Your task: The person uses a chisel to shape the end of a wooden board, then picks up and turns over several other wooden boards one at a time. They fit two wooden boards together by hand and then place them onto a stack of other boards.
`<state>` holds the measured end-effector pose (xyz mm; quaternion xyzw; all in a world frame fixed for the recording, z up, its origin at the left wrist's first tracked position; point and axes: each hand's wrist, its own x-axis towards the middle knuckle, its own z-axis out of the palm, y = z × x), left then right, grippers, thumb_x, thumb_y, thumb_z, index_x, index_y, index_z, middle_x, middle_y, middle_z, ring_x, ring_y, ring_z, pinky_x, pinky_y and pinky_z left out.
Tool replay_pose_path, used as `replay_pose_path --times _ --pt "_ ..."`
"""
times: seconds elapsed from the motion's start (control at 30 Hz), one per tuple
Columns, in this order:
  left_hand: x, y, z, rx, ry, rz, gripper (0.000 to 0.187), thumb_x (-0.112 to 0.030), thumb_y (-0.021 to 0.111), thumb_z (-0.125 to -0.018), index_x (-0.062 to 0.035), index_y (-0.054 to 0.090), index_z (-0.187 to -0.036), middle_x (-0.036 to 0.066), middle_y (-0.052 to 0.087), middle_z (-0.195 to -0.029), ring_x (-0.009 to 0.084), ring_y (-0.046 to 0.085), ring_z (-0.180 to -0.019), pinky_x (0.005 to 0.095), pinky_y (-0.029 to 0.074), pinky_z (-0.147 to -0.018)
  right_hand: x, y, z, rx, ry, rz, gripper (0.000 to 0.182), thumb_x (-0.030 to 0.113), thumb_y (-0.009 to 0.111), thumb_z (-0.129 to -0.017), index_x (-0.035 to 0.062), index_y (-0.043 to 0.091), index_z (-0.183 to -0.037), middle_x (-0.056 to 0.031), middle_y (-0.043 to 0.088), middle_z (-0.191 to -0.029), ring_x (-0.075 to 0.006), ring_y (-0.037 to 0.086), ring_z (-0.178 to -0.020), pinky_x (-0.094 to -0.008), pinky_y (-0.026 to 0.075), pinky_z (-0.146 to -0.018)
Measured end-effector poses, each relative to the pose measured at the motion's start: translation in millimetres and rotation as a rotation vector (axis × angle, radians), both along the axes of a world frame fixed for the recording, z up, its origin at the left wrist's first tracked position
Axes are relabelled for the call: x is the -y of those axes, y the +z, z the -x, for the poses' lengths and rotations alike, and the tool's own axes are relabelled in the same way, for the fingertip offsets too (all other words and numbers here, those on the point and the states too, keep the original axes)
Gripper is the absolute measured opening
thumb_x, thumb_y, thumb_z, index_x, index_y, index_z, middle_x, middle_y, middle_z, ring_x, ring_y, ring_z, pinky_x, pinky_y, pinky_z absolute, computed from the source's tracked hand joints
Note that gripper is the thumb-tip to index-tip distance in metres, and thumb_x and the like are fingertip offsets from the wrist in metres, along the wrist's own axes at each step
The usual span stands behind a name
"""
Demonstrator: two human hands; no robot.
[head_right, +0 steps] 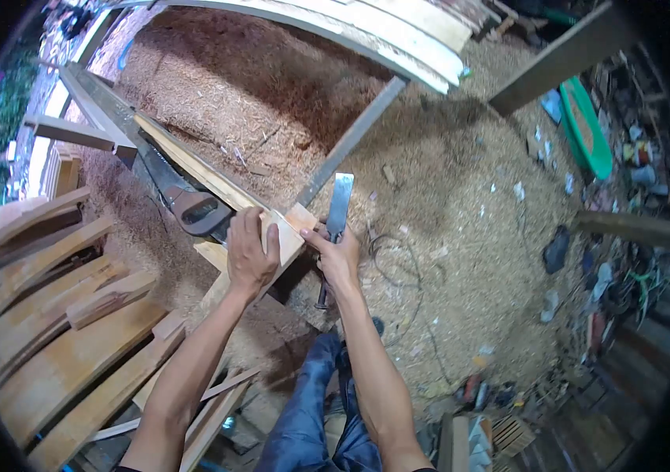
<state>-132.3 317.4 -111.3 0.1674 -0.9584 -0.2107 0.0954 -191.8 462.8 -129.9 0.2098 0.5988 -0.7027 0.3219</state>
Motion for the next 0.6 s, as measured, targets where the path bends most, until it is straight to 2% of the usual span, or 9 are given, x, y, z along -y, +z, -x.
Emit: replay_pose_path --times 0.07,0.13,0.17,0.2,0.3,0.43,0.53,0.57,0.6 --pt "-0.6 1.4 -2.4 -0.034 0.023 -0.006 0.039 -0.026 0.057 -0.086 -0.0020 0.047 -0.115 0.018 0.051 -0.106 0.0333 0.049 -0.098 0.0428 0.039 -0.082 -1.8 -3.6 4.2 -0.014 0.072 -0.056 0.048 0.015 0.081 -0.071 0.0014 0.056 -0.110 0.0006 0.058 -0.075 -0.0076 0.053 -0.065 -0.0226 0.041 -0.053" --pt "0.2 5.0 -1.6 -0.117 -0.038 -0.039 0.042 -0.029 0.062 -0.083 -0.0027 0.047 -0.111 0.016 0.053 -0.097 0.0325 0.051 -0.090 0.0425 0.038 -0.077 -0.5 2.8 9.4 -0.004 0.103 -0.048 0.040 0.010 0.076 -0.075 0.0067 0.053 -0.107 0.0057 0.050 -0.070 -0.0027 0.040 -0.049 -0.0194 0.027 -0.038" --pt "2.7 -4.6 -5.8 -0.048 -0.071 -0.044 0.061 -0.037 0.069 -0.076 -0.0003 0.045 -0.119 0.018 0.051 -0.104 0.0337 0.049 -0.094 0.0429 0.039 -0.082 -1.1 5.8 11.0 0.025 0.111 -0.050 0.041 0.008 0.077 -0.073 0.0067 0.053 -0.107 0.0054 0.050 -0.069 -0.0028 0.039 -0.048 -0.0202 0.026 -0.038" --pt "3.2 5.7 -10.5 -0.063 -0.054 -0.042 0.061 -0.037 0.069 -0.076 -0.0003 0.045 -0.119 0.018 0.051 -0.104 0.0337 0.049 -0.094 0.0429 0.039 -0.082 1.2 6.4 11.4 0.010 0.128 -0.049 0.041 0.008 0.077 -0.073 0.0067 0.053 -0.107 0.0054 0.050 -0.069 -0.0028 0.039 -0.048 -0.0202 0.026 -0.038" --pt "-3.6 20.6 -24.3 0.034 -0.154 -0.019 0.100 -0.040 0.078 -0.062 0.0056 0.030 -0.137 0.020 0.043 -0.121 0.0354 0.045 -0.108 0.0433 0.038 -0.093 0.7 -9.1 16.7 -0.049 0.142 -0.068 0.038 0.011 0.076 -0.073 0.0085 0.054 -0.105 0.0061 0.048 -0.066 -0.0036 0.039 -0.045 -0.0212 0.026 -0.038" --pt "-37.2 18.6 -34.1 0.060 -0.039 -0.067 0.103 -0.031 0.079 -0.058 0.0062 0.028 -0.140 0.020 0.044 -0.119 0.0350 0.044 -0.107 0.0420 0.037 -0.094 -21.1 3.8 23.2 -0.163 0.326 -0.101 0.028 0.013 0.074 -0.076 0.0070 0.057 -0.096 0.0049 0.048 -0.063 -0.0039 0.039 -0.044 -0.0218 0.028 -0.038" --pt "-72.7 14.4 -32.5 0.144 -0.031 -0.115 0.102 -0.032 0.078 -0.061 0.0034 0.027 -0.142 0.017 0.042 -0.125 0.0324 0.044 -0.109 0.0408 0.036 -0.096 -60.1 9.9 27.6 -0.218 0.398 -0.178 0.026 0.014 0.073 -0.077 0.0062 0.057 -0.095 0.0046 0.049 -0.064 -0.0037 0.040 -0.045 -0.0217 0.028 -0.038" --pt "-81.2 10.8 -32.0 0.147 -0.003 -0.114 0.102 -0.032 0.078 -0.061 0.0034 0.027 -0.142 0.017 0.042 -0.125 0.0324 0.044 -0.109 0.0408 0.036 -0.096 -70.4 13.8 31.3 -0.225 0.420 -0.230 0.031 0.017 0.077 -0.075 0.0029 0.058 -0.094 0.0022 0.054 -0.072 -0.0080 0.048 -0.060 -0.0248 0.039 -0.053" --pt "-88.1 5.3 -32.7 0.103 -0.031 -0.040 0.101 -0.033 0.077 -0.062 0.0018 0.026 -0.142 0.017 0.041 -0.128 0.0320 0.042 -0.113 0.0407 0.034 -0.099 -76.5 5.1 35.7 -0.223 0.451 -0.221 0.031 0.017 0.077 -0.075 0.0029 0.058 -0.094 0.0022 0.054 -0.072 -0.0080 0.048 -0.060 -0.0248 0.039 -0.053"
